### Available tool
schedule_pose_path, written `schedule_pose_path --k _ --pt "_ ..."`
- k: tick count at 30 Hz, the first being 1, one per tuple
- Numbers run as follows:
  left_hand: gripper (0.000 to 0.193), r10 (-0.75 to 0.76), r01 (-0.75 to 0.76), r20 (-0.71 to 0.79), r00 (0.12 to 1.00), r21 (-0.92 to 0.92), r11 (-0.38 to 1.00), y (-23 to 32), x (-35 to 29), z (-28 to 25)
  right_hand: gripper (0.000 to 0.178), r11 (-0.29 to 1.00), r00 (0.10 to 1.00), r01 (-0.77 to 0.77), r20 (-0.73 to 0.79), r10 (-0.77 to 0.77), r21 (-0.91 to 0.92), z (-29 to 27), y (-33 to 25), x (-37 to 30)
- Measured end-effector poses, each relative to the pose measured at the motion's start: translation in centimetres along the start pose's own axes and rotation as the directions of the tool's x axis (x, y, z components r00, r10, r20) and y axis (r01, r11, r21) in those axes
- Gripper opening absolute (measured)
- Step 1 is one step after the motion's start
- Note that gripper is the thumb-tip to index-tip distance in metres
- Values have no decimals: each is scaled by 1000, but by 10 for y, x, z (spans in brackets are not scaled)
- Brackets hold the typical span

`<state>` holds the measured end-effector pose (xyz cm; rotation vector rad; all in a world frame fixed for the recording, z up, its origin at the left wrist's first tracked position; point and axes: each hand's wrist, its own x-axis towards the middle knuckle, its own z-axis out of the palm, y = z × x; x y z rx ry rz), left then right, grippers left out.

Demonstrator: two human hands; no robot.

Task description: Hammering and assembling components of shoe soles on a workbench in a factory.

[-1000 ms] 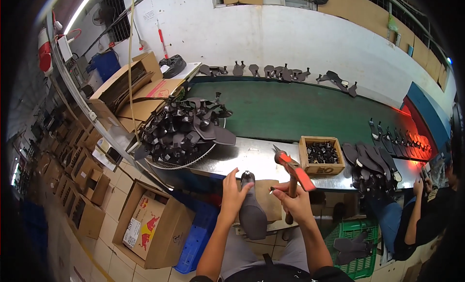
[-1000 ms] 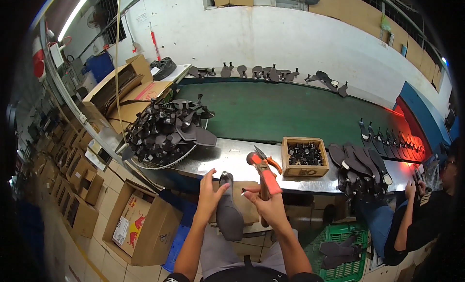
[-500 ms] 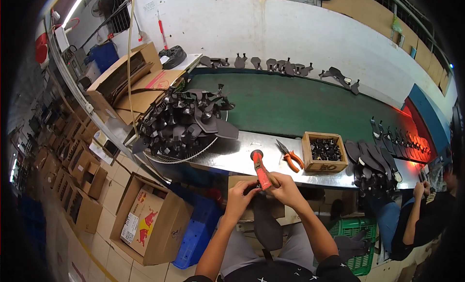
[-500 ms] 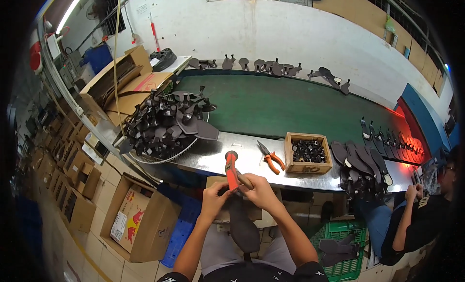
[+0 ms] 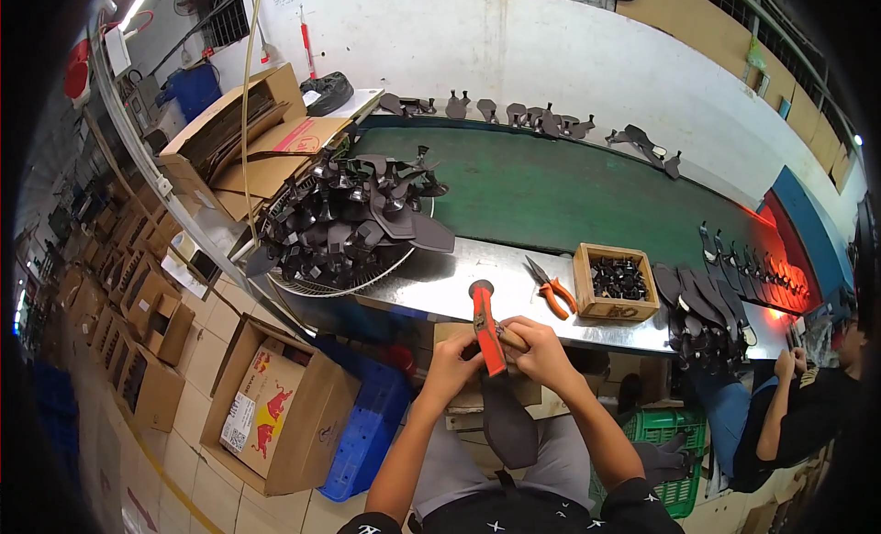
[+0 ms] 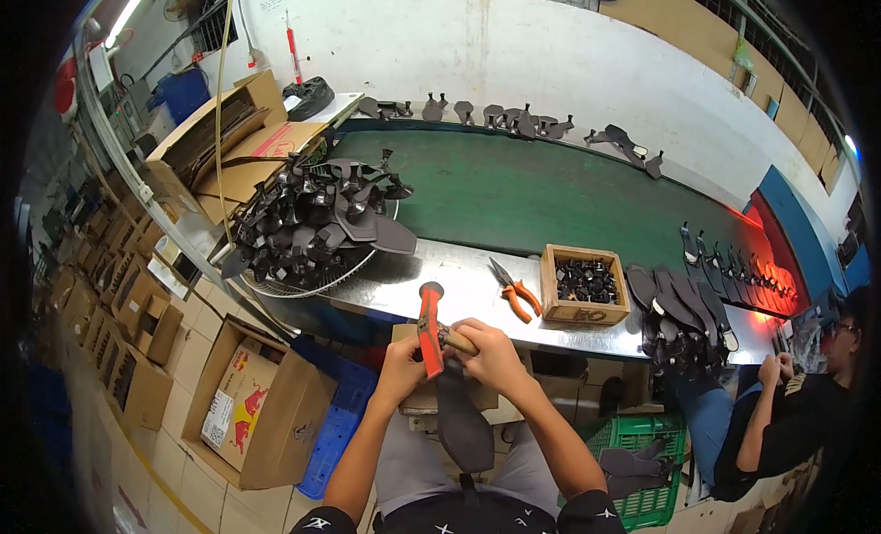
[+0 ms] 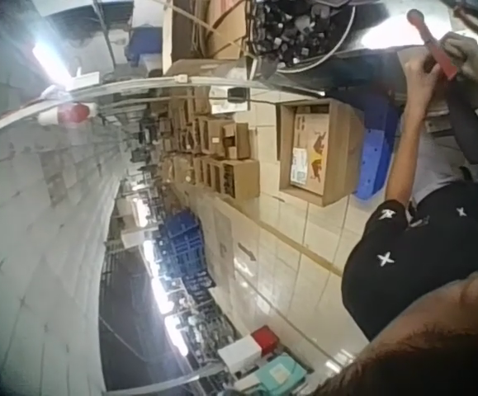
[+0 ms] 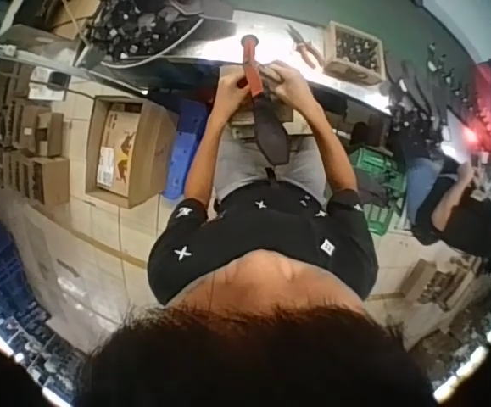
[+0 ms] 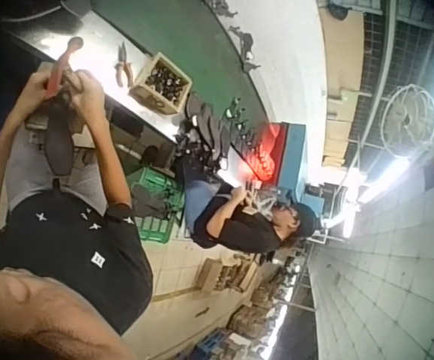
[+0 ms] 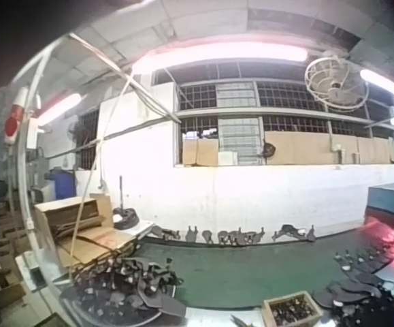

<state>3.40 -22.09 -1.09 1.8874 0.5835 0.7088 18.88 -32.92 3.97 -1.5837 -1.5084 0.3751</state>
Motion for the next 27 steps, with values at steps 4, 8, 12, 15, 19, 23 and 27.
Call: schedule_pose_path --k 4,8,12,15,19,23,27 --pt "30 176 -176 -62 982 14 984 -4 3 2 19 1000 1000 -4 7 5 -31 -2 3 -5" --pt "27 54 -54 13 998 -50 997 12 6 -4 24 992 1000 -12 0 12 -125 -10 -3 -6" --pt "28 -3 4 13 1000 -111 994 1 7 -5 25 997 997 -62 -52 60 -43 -16 -31 -13" --pt "30 -15 18 21 1000 -177 984 -3 4 -2 30 981 978 -172 -102 181 91 -19 -44 -37" --pt "29 -58 71 62 996 -238 969 3 7 0 30 971 971 -237 -37 238 28 -35 -77 -55" --pt "28 -72 97 101 992 -263 960 7 8 -3 28 974 973 -226 -42 225 -25 -24 -70 -62" --pt "39 -82 107 115 990 -232 967 -5 4 -4 28 953 948 -298 102 303 -59 -30 -76 -57"
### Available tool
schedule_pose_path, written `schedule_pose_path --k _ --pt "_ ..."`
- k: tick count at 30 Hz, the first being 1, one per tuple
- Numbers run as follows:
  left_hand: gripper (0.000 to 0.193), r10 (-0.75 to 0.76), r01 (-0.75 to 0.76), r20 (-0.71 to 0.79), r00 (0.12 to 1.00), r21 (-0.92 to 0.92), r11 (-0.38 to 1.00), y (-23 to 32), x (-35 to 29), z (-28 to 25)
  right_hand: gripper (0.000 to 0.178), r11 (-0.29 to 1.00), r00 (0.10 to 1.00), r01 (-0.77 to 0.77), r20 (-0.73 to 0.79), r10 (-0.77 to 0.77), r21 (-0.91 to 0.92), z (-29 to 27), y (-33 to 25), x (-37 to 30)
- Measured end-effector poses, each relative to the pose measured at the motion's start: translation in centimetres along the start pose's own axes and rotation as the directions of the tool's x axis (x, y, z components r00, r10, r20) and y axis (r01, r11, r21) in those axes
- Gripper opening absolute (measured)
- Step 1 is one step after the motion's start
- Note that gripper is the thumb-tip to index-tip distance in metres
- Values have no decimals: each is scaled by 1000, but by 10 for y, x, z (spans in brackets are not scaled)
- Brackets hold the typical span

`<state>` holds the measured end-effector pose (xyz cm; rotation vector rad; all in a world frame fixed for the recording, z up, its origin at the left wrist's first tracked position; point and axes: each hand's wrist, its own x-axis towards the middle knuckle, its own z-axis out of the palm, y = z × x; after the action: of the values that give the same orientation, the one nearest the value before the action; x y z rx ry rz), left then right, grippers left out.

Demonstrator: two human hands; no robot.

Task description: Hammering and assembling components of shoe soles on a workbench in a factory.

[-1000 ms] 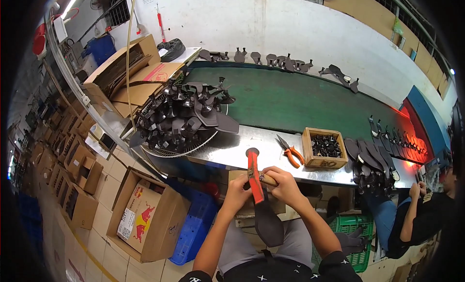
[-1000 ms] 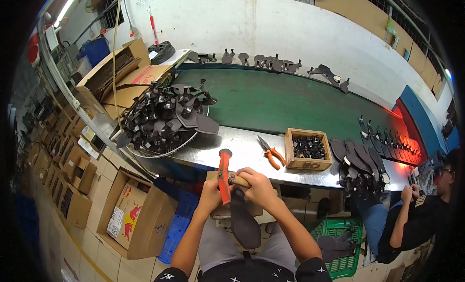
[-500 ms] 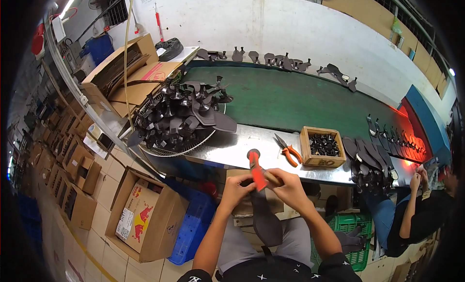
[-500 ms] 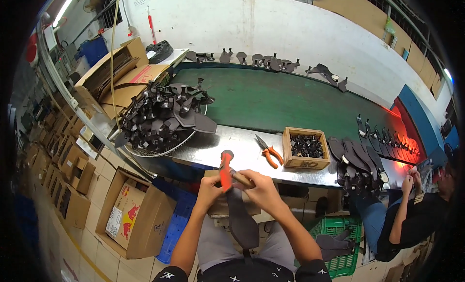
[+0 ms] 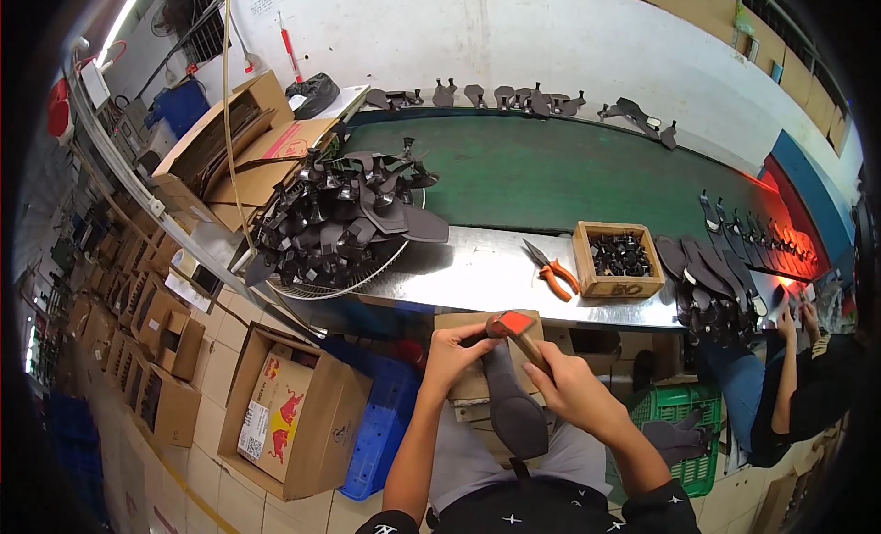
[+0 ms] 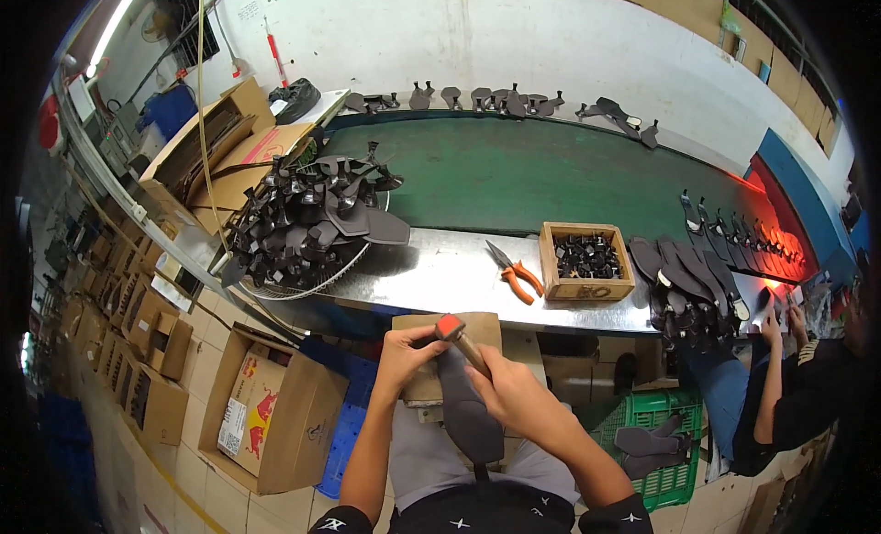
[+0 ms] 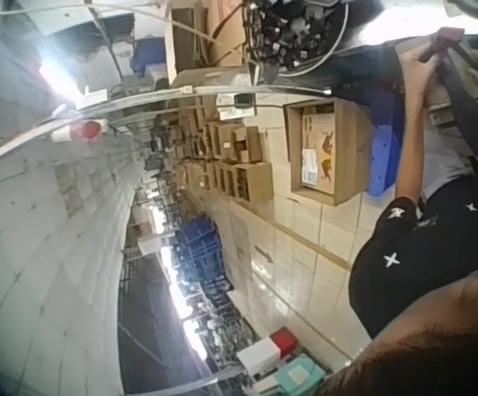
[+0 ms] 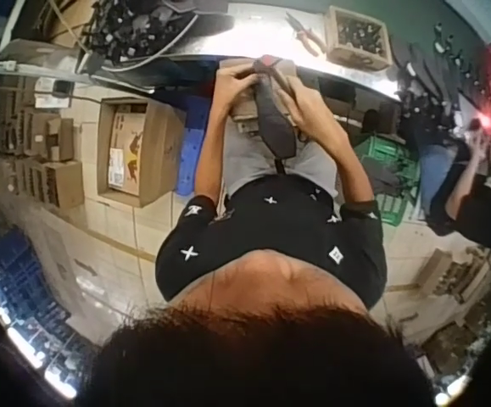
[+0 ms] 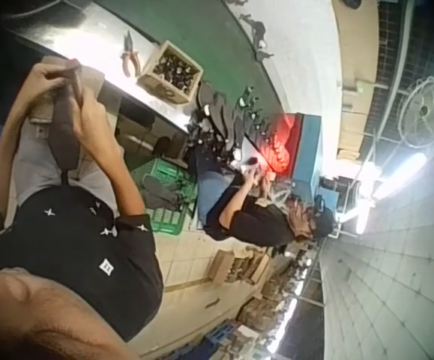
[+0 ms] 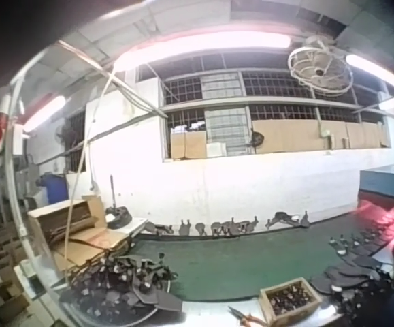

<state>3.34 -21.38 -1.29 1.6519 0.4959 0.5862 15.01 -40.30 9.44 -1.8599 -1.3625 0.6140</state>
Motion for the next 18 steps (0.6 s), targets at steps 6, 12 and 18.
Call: schedule_pose_path --k 6,12,18 --pt "93 185 -135 -9 983 649 749 8 -9 8 27 899 839 373 -330 -433 -229 -8 -24 -28" --pt "84 119 -68 -12 993 763 643 -6 -7 -2 25 942 940 264 -164 -299 -207 -17 -28 -14" --pt "39 245 -147 -30 969 729 669 10 -11 6 27 970 992 -126 4 129 -207 14 17 -7"
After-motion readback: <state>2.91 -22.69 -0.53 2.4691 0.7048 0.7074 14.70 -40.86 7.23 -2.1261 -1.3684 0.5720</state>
